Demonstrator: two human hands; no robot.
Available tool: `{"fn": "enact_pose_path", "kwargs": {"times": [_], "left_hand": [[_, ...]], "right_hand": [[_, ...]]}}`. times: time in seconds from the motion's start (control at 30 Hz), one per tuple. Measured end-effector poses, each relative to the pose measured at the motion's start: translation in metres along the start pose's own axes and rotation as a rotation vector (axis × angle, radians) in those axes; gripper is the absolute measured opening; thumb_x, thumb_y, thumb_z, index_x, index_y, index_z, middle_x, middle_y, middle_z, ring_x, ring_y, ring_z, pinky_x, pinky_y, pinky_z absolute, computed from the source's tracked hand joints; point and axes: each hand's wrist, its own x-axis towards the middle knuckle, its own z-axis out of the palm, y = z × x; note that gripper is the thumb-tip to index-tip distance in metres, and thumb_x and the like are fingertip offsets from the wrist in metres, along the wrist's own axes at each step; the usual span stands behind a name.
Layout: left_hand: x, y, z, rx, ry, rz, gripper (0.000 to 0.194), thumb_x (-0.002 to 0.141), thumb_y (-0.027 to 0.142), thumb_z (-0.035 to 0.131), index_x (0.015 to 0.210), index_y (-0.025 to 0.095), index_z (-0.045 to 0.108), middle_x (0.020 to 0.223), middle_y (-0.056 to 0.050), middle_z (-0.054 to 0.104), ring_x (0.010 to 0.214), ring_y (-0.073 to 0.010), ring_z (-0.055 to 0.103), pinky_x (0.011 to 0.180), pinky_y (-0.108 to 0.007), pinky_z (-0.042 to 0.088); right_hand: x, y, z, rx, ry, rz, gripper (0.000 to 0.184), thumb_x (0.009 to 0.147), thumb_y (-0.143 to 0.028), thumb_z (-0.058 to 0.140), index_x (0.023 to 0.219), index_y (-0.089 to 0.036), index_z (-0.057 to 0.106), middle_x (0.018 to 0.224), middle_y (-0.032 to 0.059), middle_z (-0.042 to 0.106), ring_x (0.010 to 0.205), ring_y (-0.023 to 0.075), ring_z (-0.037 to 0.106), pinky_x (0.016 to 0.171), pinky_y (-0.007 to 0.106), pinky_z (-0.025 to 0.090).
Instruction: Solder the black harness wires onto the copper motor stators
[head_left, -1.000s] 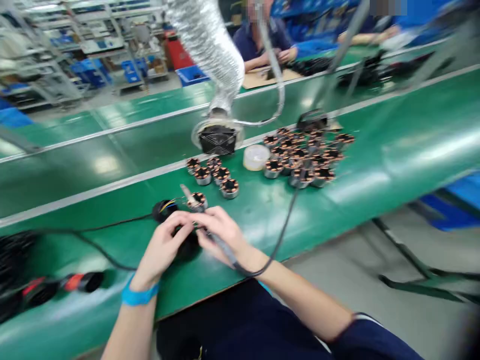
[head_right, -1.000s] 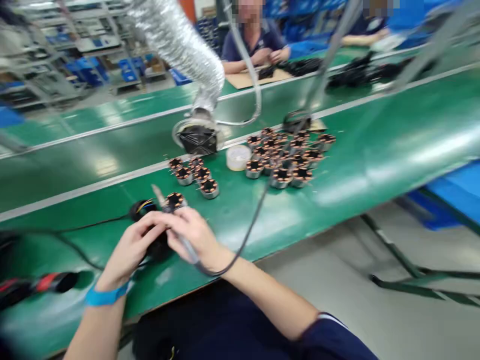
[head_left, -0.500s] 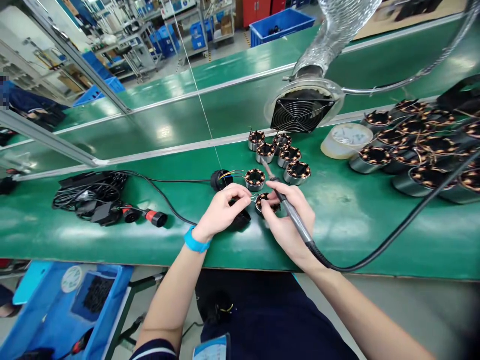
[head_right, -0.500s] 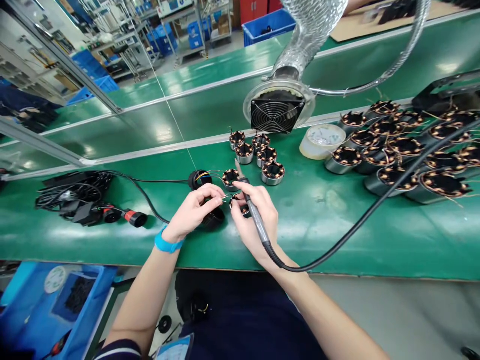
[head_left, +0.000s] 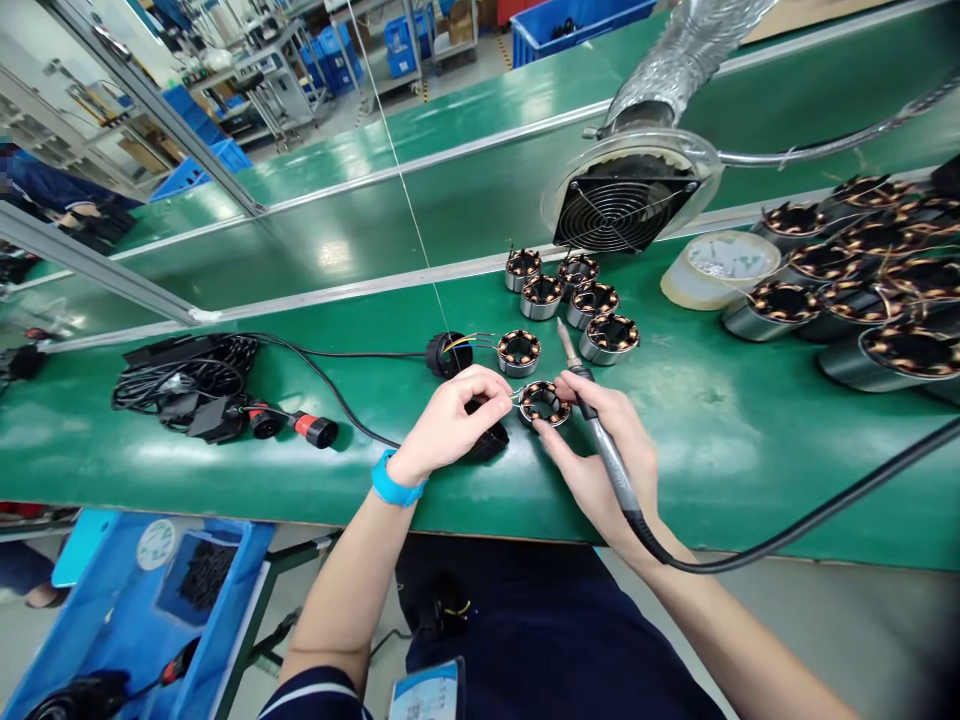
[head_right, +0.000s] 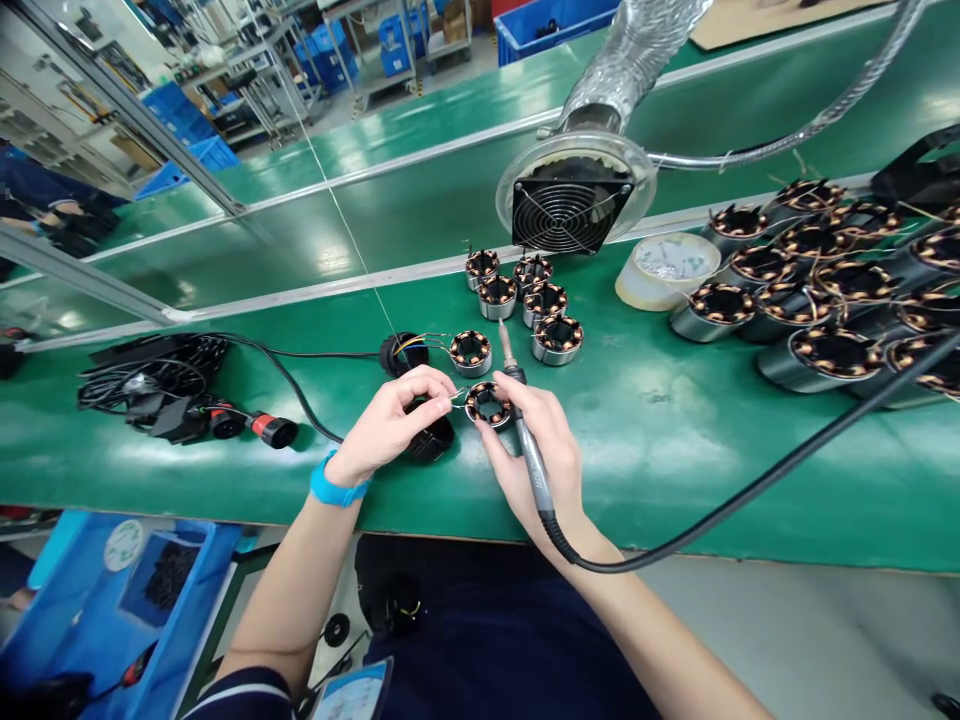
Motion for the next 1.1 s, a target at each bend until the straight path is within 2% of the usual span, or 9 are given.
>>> {"fn": "enact_pose_path", "kwargs": {"times": [0.23,0.37,0.43,0.57,0.67,0.77,0.93,1.1], "left_hand": [[0.0,0.001,0.003,0.013,0.015,0.002,0.023,0.095,0.026,0.061,0.075,0.016,0.058,0.101,-0.007,0.063,0.098,-0.0167,0.06,0.093,-0.029,0.045],[0.0,0.002,0.004,0.011,0.044,-0.003,0.022,0.095,0.024,0.06,0.075,0.016,0.058,0.1,-0.007,0.063,0.097,-0.017,0.06,0.092,-0.03,0.045],[0.0,0.001,0.005,0.01,0.051,0.0,0.021,0.095,0.024,0.061,0.075,0.016,0.059,0.1,-0.007,0.063,0.097,-0.0173,0.06,0.092,-0.03,0.045],[0.0,0.0,0.005,0.007,0.062,-0.005,0.022,0.094,0.024,0.061,0.074,0.016,0.058,0.099,-0.008,0.064,0.097,-0.0176,0.061,0.092,-0.031,0.045],[0.0,0.0,0.005,0.008,0.063,-0.014,0.022,0.094,0.024,0.061,0.074,0.016,0.058,0.099,-0.008,0.064,0.096,-0.0175,0.06,0.091,-0.031,0.045],[0.0,0.0,0.005,0.001,0.062,-0.01,0.022,0.094,0.024,0.061,0.075,0.016,0.058,0.1,-0.008,0.064,0.096,-0.0176,0.06,0.091,-0.031,0.045],[0.0,0.0,0.005,-0.002,0.065,-0.004,0.022,0.095,0.024,0.061,0.075,0.016,0.058,0.1,-0.008,0.063,0.097,-0.0178,0.06,0.092,-0.031,0.045],[0.0,-0.001,0.005,-0.004,0.075,0.002,0.021,0.095,0.024,0.061,0.075,0.016,0.058,0.099,-0.008,0.064,0.096,-0.0179,0.06,0.092,-0.031,0.045]], "right_hand": [[0.0,0.001,0.003,0.001,-0.016,0.011,0.049,0.09,-0.013,0.073,0.136,-0.024,0.06,0.114,0.0068,0.068,0.107,0.0216,0.066,0.094,0.037,0.058],[0.001,-0.002,0.003,-0.009,0.005,-0.011,0.053,0.088,-0.017,0.077,0.137,-0.025,0.059,0.113,0.0071,0.068,0.107,0.0239,0.066,0.095,0.041,0.056],[0.002,-0.005,0.001,0.028,0.066,-0.062,0.048,0.088,-0.015,0.076,0.133,-0.025,0.062,0.104,0.0061,0.07,0.098,0.0241,0.067,0.089,0.043,0.057],[-0.003,-0.006,-0.006,0.164,0.195,-0.216,0.026,0.093,-0.007,0.061,0.112,-0.021,0.071,0.074,0.001,0.063,0.064,0.0173,0.059,0.062,0.034,0.05],[-0.009,-0.004,-0.011,0.16,0.242,-0.275,0.021,0.096,-0.011,0.053,0.098,-0.019,0.071,0.064,-0.0007,0.058,0.054,0.0153,0.053,0.055,0.033,0.046],[-0.013,-0.001,-0.014,0.12,0.209,-0.298,0.022,0.096,-0.013,0.05,0.091,-0.019,0.071,0.061,-0.0005,0.058,0.052,0.0154,0.053,0.056,0.033,0.048],[-0.013,-0.002,-0.016,0.094,0.108,-0.307,0.021,0.095,-0.014,0.052,0.092,-0.018,0.072,0.062,-0.0004,0.059,0.053,0.0147,0.054,0.056,0.031,0.049],[-0.011,-0.005,-0.013,0.134,0.121,-0.276,0.02,0.093,-0.009,0.053,0.093,-0.018,0.071,0.06,-0.0016,0.056,0.051,0.0134,0.052,0.054,0.03,0.046]]}}
